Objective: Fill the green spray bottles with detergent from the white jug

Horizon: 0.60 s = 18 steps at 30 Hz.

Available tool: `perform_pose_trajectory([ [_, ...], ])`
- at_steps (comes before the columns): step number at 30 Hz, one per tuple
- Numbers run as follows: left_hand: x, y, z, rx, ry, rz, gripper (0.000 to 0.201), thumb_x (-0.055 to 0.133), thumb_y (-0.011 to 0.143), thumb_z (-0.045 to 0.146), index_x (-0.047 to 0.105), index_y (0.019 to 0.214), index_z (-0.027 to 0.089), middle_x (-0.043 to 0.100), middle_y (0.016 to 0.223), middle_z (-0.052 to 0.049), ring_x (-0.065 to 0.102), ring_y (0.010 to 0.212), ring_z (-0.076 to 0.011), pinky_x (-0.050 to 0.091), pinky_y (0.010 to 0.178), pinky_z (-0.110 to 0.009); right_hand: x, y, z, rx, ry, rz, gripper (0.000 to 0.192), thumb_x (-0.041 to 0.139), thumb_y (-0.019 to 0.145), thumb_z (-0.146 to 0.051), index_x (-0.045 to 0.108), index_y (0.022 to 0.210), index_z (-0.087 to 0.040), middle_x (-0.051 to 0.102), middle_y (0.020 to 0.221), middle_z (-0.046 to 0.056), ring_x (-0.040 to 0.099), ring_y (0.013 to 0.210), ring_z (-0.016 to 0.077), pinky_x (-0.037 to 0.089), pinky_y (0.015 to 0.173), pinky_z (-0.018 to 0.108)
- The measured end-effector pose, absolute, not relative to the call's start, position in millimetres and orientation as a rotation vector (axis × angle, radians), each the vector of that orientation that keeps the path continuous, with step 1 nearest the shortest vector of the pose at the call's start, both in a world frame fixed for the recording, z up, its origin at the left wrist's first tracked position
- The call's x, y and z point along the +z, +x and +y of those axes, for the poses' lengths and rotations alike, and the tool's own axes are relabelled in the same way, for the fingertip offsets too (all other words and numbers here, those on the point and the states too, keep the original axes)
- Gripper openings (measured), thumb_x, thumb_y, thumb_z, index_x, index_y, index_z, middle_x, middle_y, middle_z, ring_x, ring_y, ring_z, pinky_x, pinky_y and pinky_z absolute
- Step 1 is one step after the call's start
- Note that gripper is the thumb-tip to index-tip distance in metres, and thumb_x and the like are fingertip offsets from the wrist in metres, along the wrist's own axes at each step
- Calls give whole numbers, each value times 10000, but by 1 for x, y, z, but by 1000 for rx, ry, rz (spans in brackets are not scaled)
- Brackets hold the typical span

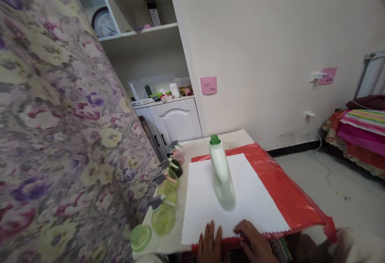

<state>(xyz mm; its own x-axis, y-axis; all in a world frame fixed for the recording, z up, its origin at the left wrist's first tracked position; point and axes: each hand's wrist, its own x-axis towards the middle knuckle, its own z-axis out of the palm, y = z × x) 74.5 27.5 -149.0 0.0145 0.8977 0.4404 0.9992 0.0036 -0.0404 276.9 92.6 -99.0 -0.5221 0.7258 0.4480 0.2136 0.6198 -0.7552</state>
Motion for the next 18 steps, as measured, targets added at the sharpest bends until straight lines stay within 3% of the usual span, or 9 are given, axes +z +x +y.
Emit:
perform_pose_trajectory([
  [7,-142,102,34,-401,-2107,-1968,680,633,671,123,541,1334,241,481,1440,-126,453,1314,-344,387,1047,-504,-107,278,92,868,-740,-2021,299,476,834,-104,564,1082,-245,632,1017,67,601,948,226,518,850,371],
  [14,-146,112,36,-420,-2099,-1876,823,503,815,59,122,1499,312,503,1426,-60,505,1280,-278,434,1025,-485,-108,277,94,878,-738,-2019,289,480,847,-124,560,1097,-244,637,1055,76,594,1002,235,492,915,406],
  [16,-145,110,36,-405,-2121,-1876,811,484,811,37,148,1494,316,496,1431,-56,504,1282,-276,439,1016,-488,-105,277,94,889,-741,-2019,281,482,850,-133,557,1098,-241,632,1060,79,589,1007,236,490,914,407],
  [18,-145,109,36,-394,-2135,-1877,748,476,802,28,278,1469,304,506,1425,-62,508,1278,-276,440,1010,-491,-102,277,93,895,-743,-2021,268,480,853,-142,556,1092,-235,628,1051,82,587,996,237,493,901,405],
])
